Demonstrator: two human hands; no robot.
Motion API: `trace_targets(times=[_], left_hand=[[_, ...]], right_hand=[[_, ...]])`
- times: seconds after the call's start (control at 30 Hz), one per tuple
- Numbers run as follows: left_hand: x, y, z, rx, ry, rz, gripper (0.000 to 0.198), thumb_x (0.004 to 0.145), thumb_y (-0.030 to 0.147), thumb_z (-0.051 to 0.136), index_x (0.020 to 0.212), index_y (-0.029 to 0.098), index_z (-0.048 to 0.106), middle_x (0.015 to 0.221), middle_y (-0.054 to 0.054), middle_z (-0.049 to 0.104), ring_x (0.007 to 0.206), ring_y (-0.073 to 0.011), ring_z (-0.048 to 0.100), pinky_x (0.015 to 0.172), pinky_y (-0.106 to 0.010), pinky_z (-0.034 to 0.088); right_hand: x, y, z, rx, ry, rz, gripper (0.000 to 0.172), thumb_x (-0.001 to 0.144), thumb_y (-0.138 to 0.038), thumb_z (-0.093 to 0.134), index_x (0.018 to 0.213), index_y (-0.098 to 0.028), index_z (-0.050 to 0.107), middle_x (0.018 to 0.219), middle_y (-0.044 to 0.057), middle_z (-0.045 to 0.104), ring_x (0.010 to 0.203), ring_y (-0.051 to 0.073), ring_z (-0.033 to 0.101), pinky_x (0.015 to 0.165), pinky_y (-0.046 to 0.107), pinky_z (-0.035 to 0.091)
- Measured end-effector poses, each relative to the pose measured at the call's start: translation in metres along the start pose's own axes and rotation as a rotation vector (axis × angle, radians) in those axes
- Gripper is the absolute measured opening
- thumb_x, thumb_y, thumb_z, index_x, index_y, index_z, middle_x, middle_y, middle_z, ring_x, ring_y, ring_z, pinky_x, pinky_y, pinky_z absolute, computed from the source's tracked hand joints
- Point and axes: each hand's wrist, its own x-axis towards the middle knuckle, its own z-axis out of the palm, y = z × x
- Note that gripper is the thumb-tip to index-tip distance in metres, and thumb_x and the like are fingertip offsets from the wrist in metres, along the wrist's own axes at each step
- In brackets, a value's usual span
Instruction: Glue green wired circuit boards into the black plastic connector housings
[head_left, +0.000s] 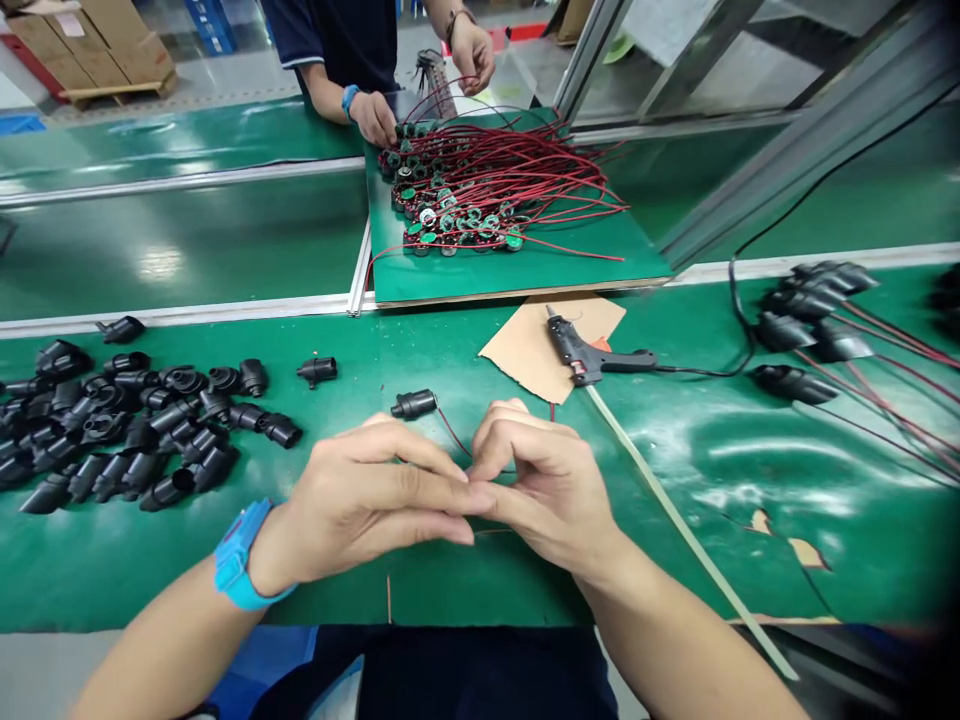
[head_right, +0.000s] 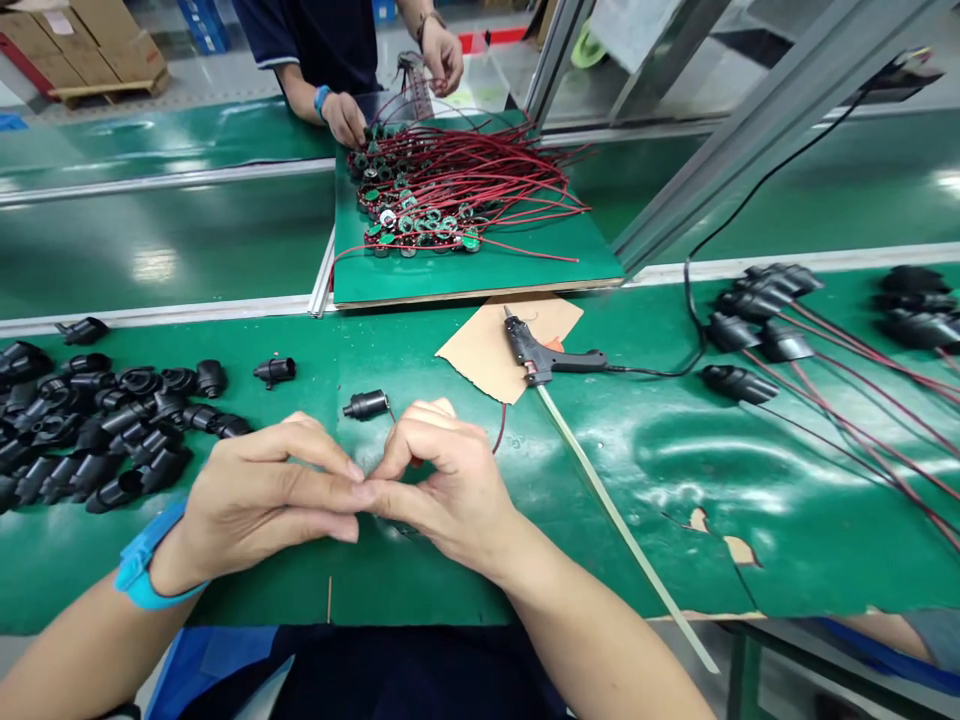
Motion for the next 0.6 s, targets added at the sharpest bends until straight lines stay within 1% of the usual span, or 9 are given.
trace_targets(times=[0.1, 0.2, 0.27, 0.3, 0.37, 0.43, 0.5, 0.53, 0.6], left_hand=[[-0.009, -0.006, 0.013, -0.032, 0.200, 0.015, 0.014, 0.088, 0.018, 0.078, 0.101, 0.023, 0.078, 0.089, -0.003, 0.080, 0.072, -0.0135, 0.075, 0.068, -0.028, 0.059], [-0.016, -0.013, 0.021, -0.087, 0.361, -0.008, 0.014, 0.080, 0.018, 0.086, 0.090, 0.023, 0.079, 0.080, -0.001, 0.079, 0.064, -0.0132, 0.073, 0.063, -0.029, 0.058], [-0.019, -0.018, 0.022, -0.234, 0.419, -0.106, 0.010, 0.078, 0.024, 0.088, 0.079, 0.023, 0.078, 0.070, 0.000, 0.077, 0.061, -0.0144, 0.072, 0.061, -0.030, 0.057], [-0.021, -0.021, 0.021, -0.329, 0.439, -0.180, 0.014, 0.084, 0.033, 0.083, 0.076, 0.023, 0.077, 0.066, -0.001, 0.076, 0.061, -0.0160, 0.072, 0.061, -0.031, 0.058], [-0.023, -0.028, 0.014, -0.490, 0.432, -0.356, 0.043, 0.100, 0.055, 0.054, 0.085, 0.025, 0.080, 0.074, -0.006, 0.079, 0.073, -0.0215, 0.078, 0.068, -0.036, 0.062], [-0.025, -0.034, 0.004, -0.565, 0.371, -0.480, 0.078, 0.100, 0.073, 0.016, 0.121, 0.028, 0.075, 0.105, -0.013, 0.081, 0.100, -0.0270, 0.078, 0.079, -0.044, 0.063], [-0.026, -0.038, -0.006, -0.583, 0.272, -0.509, 0.094, 0.090, 0.081, -0.001, 0.151, 0.032, 0.050, 0.137, -0.016, 0.069, 0.123, -0.0291, 0.070, 0.087, -0.047, 0.062], [-0.027, -0.038, -0.009, -0.589, 0.232, -0.482, 0.096, 0.087, 0.083, -0.004, 0.157, 0.035, 0.041, 0.146, -0.016, 0.063, 0.128, -0.0288, 0.067, 0.087, -0.046, 0.062], [-0.029, -0.038, -0.015, -0.611, 0.169, -0.403, 0.094, 0.085, 0.083, -0.007, 0.158, 0.042, 0.036, 0.152, -0.013, 0.057, 0.132, -0.0283, 0.064, 0.086, -0.046, 0.062]], right_hand=[[-0.005, 0.002, 0.003, -0.101, 0.068, -0.059, 0.036, 0.090, -0.039, 0.077, 0.065, -0.019, 0.061, 0.057, -0.005, 0.060, 0.055, 0.011, 0.054, 0.064, 0.031, 0.039], [-0.009, 0.006, 0.005, -0.201, 0.178, -0.154, 0.026, 0.082, -0.035, 0.085, 0.072, -0.021, 0.066, 0.063, -0.005, 0.065, 0.061, 0.012, 0.059, 0.068, 0.032, 0.042], [-0.008, 0.007, 0.005, -0.079, 0.154, -0.136, 0.022, 0.087, -0.045, 0.079, 0.095, -0.025, 0.075, 0.085, 0.001, 0.076, 0.081, 0.018, 0.070, 0.079, 0.034, 0.049], [-0.007, 0.008, 0.004, 0.038, 0.105, -0.090, 0.034, 0.093, -0.056, 0.067, 0.112, -0.028, 0.075, 0.104, 0.004, 0.078, 0.098, 0.021, 0.072, 0.086, 0.037, 0.052], [-0.004, 0.007, 0.000, 0.277, -0.028, 0.029, 0.065, 0.100, -0.073, 0.031, 0.140, -0.033, 0.062, 0.139, 0.008, 0.067, 0.130, 0.025, 0.062, 0.098, 0.042, 0.054], [0.000, 0.006, -0.005, 0.417, -0.145, 0.099, 0.086, 0.095, -0.080, 0.005, 0.152, -0.034, 0.050, 0.153, 0.008, 0.055, 0.143, 0.024, 0.051, 0.100, 0.044, 0.055], [0.003, 0.006, -0.010, 0.490, -0.219, 0.155, 0.099, 0.086, -0.088, 0.003, 0.154, -0.031, 0.047, 0.154, 0.012, 0.054, 0.144, 0.025, 0.050, 0.099, 0.044, 0.056], [0.002, 0.007, -0.011, 0.535, -0.242, 0.201, 0.105, 0.081, -0.093, 0.006, 0.152, -0.030, 0.050, 0.152, 0.013, 0.055, 0.143, 0.025, 0.051, 0.099, 0.044, 0.056], [0.000, 0.011, -0.010, 0.671, -0.278, 0.300, 0.113, 0.069, -0.103, 0.019, 0.144, -0.028, 0.058, 0.149, 0.015, 0.058, 0.140, 0.028, 0.054, 0.102, 0.044, 0.055]])
